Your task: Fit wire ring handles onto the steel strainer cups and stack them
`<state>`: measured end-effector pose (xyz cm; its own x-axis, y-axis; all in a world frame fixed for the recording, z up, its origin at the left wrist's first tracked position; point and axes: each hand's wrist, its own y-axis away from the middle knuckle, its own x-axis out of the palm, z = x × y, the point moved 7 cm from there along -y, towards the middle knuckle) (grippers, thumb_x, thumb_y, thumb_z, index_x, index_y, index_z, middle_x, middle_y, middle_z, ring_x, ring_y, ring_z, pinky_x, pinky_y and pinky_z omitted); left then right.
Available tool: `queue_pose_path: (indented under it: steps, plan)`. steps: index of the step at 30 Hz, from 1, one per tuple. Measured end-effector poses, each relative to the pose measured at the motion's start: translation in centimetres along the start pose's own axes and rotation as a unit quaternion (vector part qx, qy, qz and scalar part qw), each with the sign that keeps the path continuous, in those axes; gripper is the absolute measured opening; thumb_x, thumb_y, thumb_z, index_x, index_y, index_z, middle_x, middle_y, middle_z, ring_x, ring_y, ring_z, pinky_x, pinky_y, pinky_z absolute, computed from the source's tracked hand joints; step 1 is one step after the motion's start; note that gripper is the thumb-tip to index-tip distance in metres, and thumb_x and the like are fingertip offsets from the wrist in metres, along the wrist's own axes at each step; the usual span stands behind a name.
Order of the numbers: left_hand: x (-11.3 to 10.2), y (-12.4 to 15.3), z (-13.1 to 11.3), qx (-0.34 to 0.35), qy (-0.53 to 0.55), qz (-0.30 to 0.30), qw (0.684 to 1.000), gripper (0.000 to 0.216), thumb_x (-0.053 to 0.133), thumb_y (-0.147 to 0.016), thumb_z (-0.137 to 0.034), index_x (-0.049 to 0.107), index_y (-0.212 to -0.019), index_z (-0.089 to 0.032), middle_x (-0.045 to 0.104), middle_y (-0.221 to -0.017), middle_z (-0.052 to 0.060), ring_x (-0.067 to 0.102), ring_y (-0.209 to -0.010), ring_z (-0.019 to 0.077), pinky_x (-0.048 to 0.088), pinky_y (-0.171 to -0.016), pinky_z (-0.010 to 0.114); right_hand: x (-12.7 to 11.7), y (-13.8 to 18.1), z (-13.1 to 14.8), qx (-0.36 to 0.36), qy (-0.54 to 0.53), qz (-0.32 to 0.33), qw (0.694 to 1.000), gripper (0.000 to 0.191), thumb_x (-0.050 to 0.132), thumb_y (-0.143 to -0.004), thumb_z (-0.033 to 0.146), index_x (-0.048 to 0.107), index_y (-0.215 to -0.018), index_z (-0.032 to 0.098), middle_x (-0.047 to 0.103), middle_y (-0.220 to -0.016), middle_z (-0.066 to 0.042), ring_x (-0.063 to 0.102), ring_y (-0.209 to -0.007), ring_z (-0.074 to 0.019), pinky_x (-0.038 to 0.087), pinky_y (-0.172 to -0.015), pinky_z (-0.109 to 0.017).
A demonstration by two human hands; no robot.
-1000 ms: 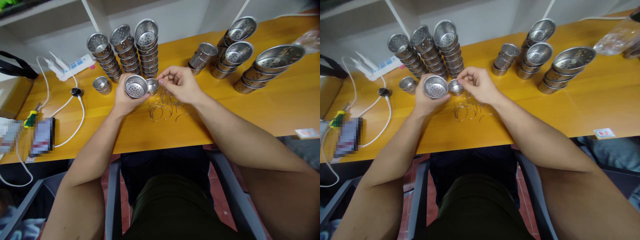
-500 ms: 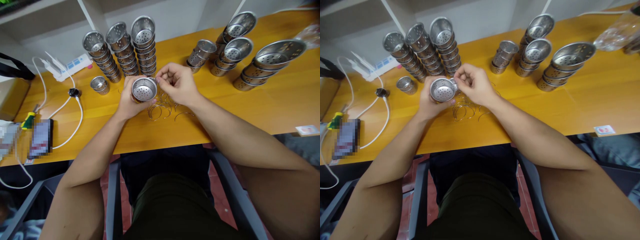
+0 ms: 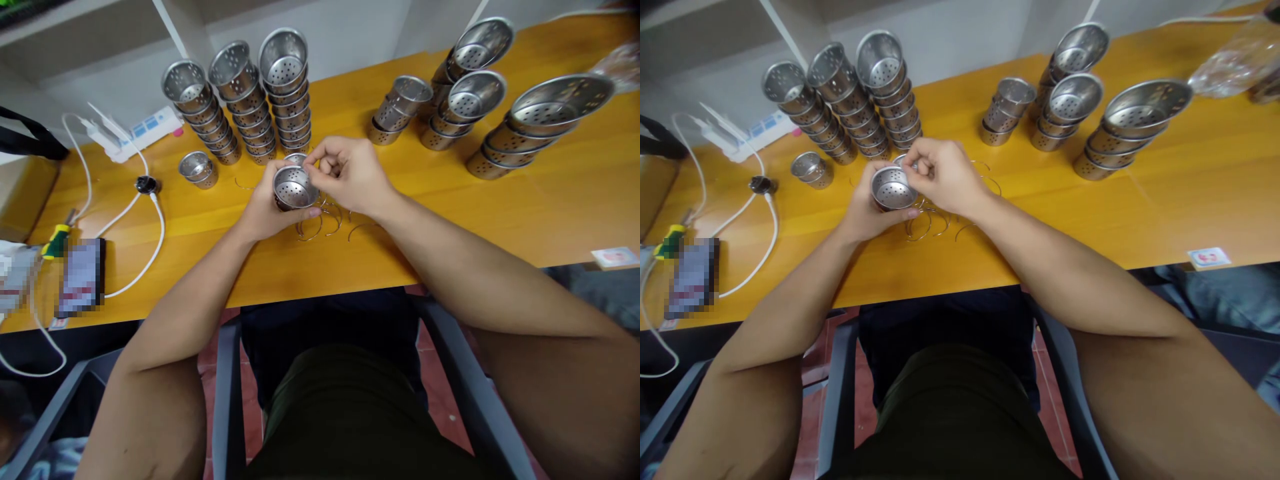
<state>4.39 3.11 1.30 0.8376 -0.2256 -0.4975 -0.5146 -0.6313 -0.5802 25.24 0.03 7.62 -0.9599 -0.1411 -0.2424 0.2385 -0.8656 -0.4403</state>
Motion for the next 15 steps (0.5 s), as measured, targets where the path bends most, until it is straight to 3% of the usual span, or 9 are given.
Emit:
queue_pose_path:
  steps: [4, 9, 15]
  plan:
    - [0.31, -0.01, -0.2, -0.004, 0.011, 0.015, 1.0, 0.118, 0.112, -0.082, -0.102, 0.063, -0.165, -0.035, 0.078, -0.146, 0.008, 0.09, -0.131, 0.0368, 0.08, -0.116, 0.059, 0.36, 0.12, -0.12, 0.009, -0.028, 0.008, 1.0, 0.056, 0.112, -0.107, 0.072, 0.075, -0.103, 0.03, 0.05, -0.076, 0.002, 0.049, -0.073, -0.0217, 0.052, -0.059, -0.035]
    - [0.11, -0.03, -0.35, -0.002, 0.003, 0.01, 1.0, 0.12, 0.114, -0.08, -0.101, 0.062, -0.166, -0.035, 0.077, -0.15, 0.01, 0.088, -0.14, 0.0414, 0.077, -0.122, 0.064, 0.6, 0.16, -0.34, 0.029, -0.04, 0.016, 0.999, 0.051, 0.114, -0.106, 0.055, 0.069, -0.103, 0.031, 0.049, -0.078, 0.003, 0.048, -0.072, -0.0212, 0.047, -0.057, -0.036]
    - [0.39, -0.03, -0.86, -0.002, 0.016, 0.024, 1.0, 0.118, 0.113, -0.084, -0.099, 0.06, -0.168, -0.035, 0.077, -0.159, 0.014, 0.087, -0.139, 0.0403, 0.077, -0.119, 0.06, 0.59, 0.11, -0.36, 0.026, -0.029, 0.017, 0.999, 0.052, 0.112, -0.107, 0.059, 0.068, -0.103, 0.031, 0.048, -0.077, 0.004, 0.045, -0.071, -0.0211, 0.046, -0.058, -0.037]
